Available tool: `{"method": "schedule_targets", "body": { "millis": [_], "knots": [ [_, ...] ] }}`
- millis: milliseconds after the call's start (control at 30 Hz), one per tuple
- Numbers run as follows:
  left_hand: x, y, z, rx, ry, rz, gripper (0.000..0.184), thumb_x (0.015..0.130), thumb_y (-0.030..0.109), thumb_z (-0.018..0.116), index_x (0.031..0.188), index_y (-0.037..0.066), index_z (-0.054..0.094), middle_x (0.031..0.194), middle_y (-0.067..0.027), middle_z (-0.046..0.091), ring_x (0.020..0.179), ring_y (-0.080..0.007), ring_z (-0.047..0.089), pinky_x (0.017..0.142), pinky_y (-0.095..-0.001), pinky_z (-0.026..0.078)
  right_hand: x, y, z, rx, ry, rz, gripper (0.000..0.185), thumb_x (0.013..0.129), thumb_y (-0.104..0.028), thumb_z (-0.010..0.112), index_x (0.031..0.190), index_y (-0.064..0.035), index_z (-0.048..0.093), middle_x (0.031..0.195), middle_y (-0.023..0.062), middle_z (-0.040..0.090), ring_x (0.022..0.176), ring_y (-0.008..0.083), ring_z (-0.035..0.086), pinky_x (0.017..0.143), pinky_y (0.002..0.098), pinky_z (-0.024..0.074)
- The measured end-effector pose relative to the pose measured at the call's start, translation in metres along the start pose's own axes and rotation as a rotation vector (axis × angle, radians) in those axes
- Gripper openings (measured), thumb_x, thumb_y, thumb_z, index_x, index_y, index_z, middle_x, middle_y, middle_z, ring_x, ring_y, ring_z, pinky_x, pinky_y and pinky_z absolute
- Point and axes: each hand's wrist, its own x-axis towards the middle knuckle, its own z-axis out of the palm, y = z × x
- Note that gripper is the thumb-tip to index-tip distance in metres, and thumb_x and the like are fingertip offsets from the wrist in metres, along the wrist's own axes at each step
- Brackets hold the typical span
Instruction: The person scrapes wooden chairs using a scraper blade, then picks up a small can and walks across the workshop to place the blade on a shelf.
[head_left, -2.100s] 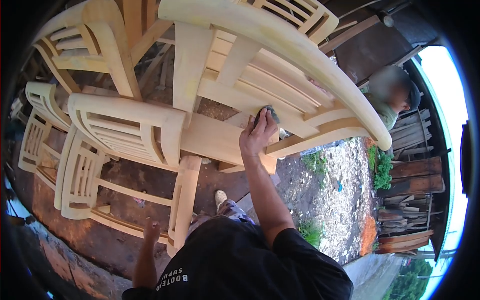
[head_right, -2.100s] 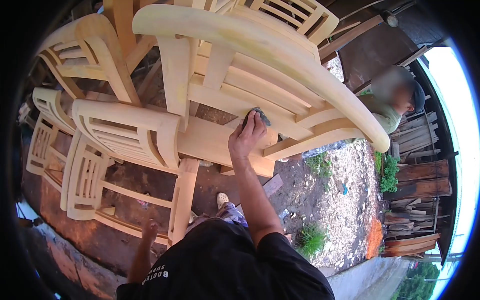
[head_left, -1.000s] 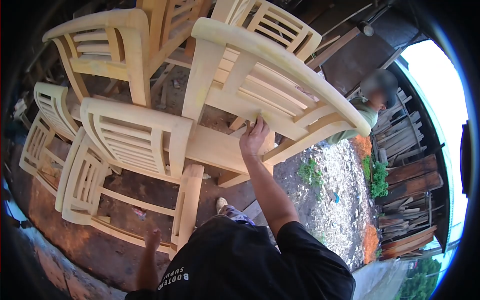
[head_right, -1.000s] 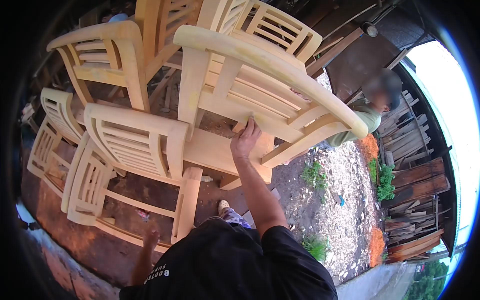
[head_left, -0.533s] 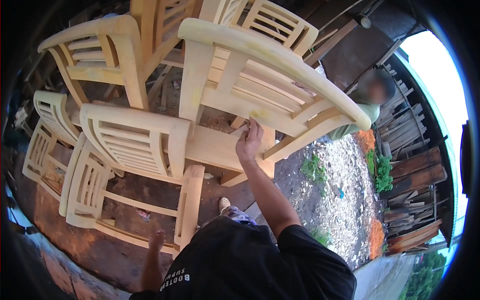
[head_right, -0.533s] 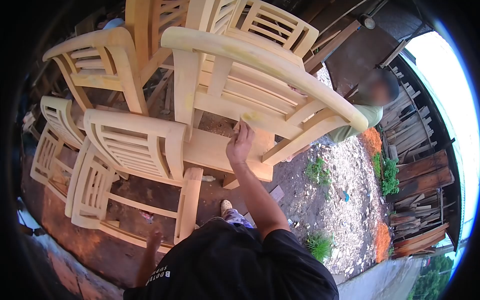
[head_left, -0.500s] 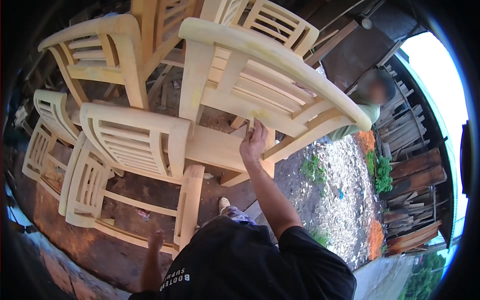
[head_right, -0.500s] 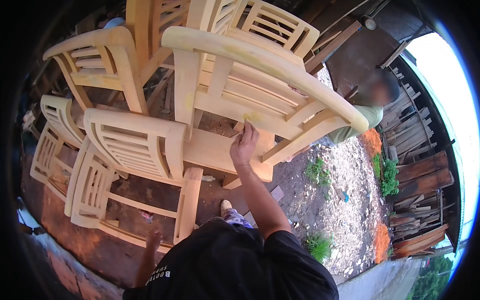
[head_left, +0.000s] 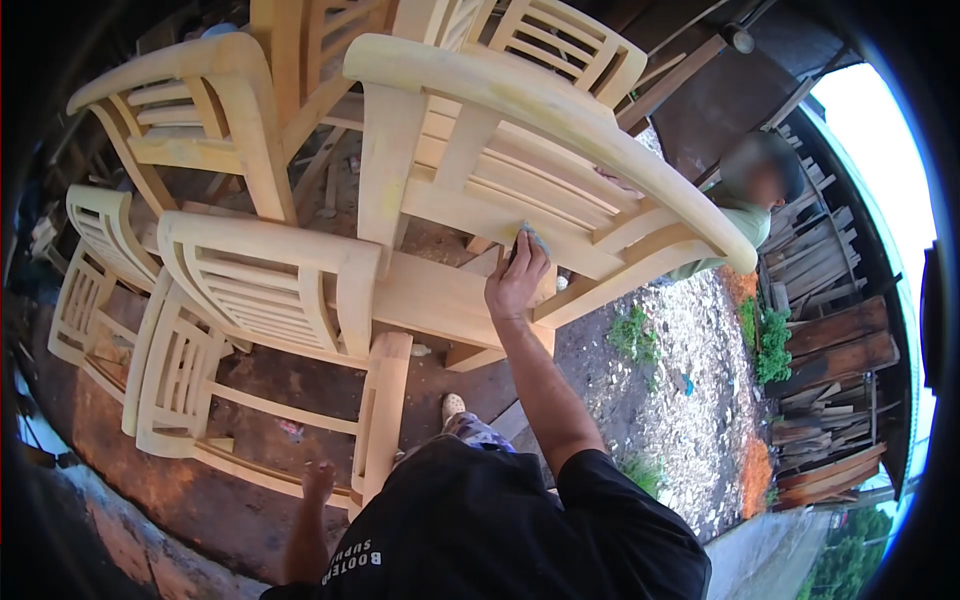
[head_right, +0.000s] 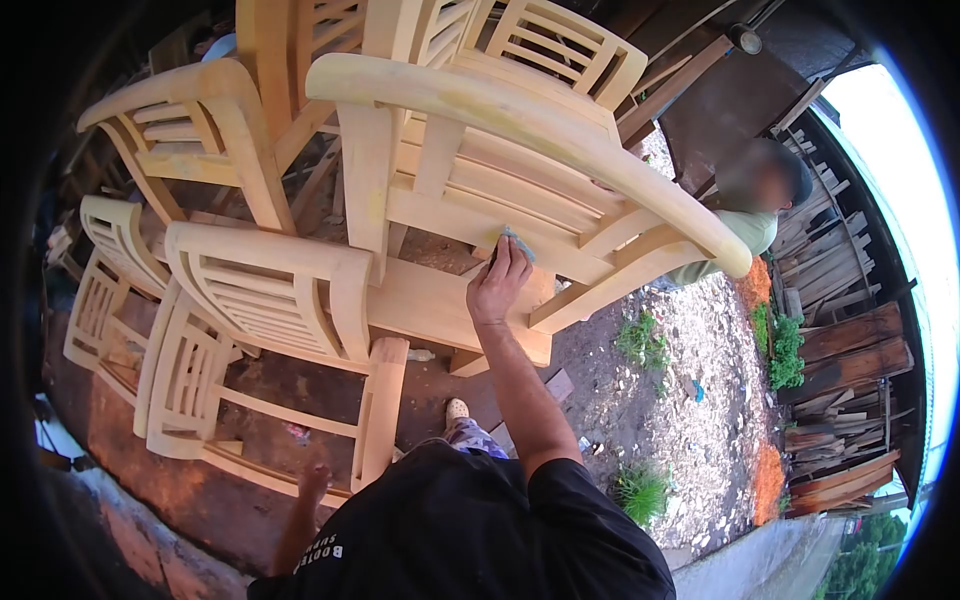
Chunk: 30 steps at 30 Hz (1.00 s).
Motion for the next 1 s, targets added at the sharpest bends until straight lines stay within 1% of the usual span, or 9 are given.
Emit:
{"method": "schedule_targets", "body": {
  "millis": [100,200,400,500,600,667,767,900,1000],
  "knots": [
    [-0.001,-0.003,-0.006,0.167,0.028,0.088,0.029,0.088,0.032,0.061,0.102,0.009,0.073,0.092,-0.0161,0.074,0.087,-0.0327,0.073,0.083,-0.0451,0.056,-0.002,0.006,0.01,-0.012,0.023,-0.033,0.054,0.082,0.003,0.059,0.136,0.0025,0.054,0.13,0.024,0.053,0.12,0.0432,0.047,0.106,0.0545,0.0377],
    [-0.016,0.006,-0.013,0.121,0.042,0.011,0.029,0.089,0.032,0.06,0.102,0.009,0.072,0.094,-0.0164,0.074,0.091,-0.0343,0.072,0.083,-0.0457,0.055,-0.01,0.012,0.019,-0.021,0.014,-0.052,0.056,0.08,0.002,0.061,0.136,0.002,0.056,0.13,0.0222,0.054,0.121,0.0421,0.047,0.108,0.0535,0.0372],
    [-0.022,0.01,-0.025,0.462,0.138,0.138,0.029,0.09,0.031,0.06,0.104,0.009,0.072,0.102,-0.0164,0.074,0.096,-0.0354,0.071,0.083,-0.0453,0.056,-0.023,0.032,0.021,-0.036,-0.05,-0.127,0.058,0.075,0.003,0.062,0.134,0.0001,0.06,0.131,0.0178,0.055,0.124,0.0389,0.047,0.109,0.0509,0.038],
    [-0.016,0.005,-0.024,0.167,0.087,0.026,0.029,0.09,0.03,0.06,0.104,0.008,0.072,0.103,-0.0167,0.073,0.096,-0.0349,0.071,0.082,-0.0446,0.056,-0.027,0.036,0.004,-0.039,-0.129,-0.154,0.057,0.074,0.004,0.061,0.131,-0.0003,0.061,0.131,0.0178,0.056,0.123,0.0387,0.049,0.108,0.0504,0.0387],
    [-0.025,0.026,-0.026,0.082,0.029,-0.004,0.029,0.089,0.029,0.06,0.102,0.007,0.072,0.101,-0.0172,0.074,0.092,-0.0352,0.071,0.081,-0.0445,0.056,-0.027,0.037,-0.025,-0.035,-0.19,-0.159,0.055,0.075,0.005,0.059,0.13,-0.0004,0.061,0.13,0.018,0.057,0.122,0.0383,0.051,0.106,0.0501,0.0394],
    [-0.015,0.015,-0.022,0.153,0.019,0.046,0.028,0.089,0.028,0.06,0.101,0.006,0.073,0.099,-0.0171,0.074,0.088,-0.035,0.072,0.08,-0.0446,0.057,-0.029,0.039,-0.04,-0.033,-0.209,-0.138,0.055,0.076,0.006,0.056,0.131,-0.0003,0.06,0.129,0.0178,0.058,0.121,0.0377,0.051,0.106,0.0499,0.0395],
    [0.009,-0.023,-0.007,0.19,0.034,0.117,0.027,0.088,0.027,0.06,0.099,0.006,0.074,0.096,-0.0167,0.074,0.083,-0.0346,0.072,0.079,-0.0445,0.057,-0.016,0.04,-0.047,0.02,-0.092,0.013,0.055,0.078,0.008,0.053,0.133,0.0003,0.056,0.128,0.0196,0.057,0.121,0.038,0.051,0.105,0.0503,0.0396],
    [0.005,-0.028,0.003,0.143,0.003,0.043,0.027,0.087,0.026,0.061,0.099,0.006,0.075,0.097,-0.0166,0.075,0.084,-0.0336,0.073,0.079,-0.0446,0.057,0.005,0.029,-0.036,0.116,0.036,0.187,0.049,0.087,0.008,0.054,0.135,0.0014,0.051,0.129,0.0217,0.054,0.116,0.0418,0.053,0.1,0.0459,0.0456],
    [0.002,-0.023,0.008,0.129,0.06,0.069,0.028,0.087,0.028,0.062,0.1,0.007,0.075,0.098,-0.0167,0.075,0.086,-0.0332,0.073,0.08,-0.0449,0.057,0.004,0.018,-0.021,0.122,0.056,0.31,0.046,0.088,0.007,0.054,0.134,0.0019,0.049,0.13,0.0227,0.051,0.116,0.0424,0.053,0.098,0.0442,0.048]
  ]
}}
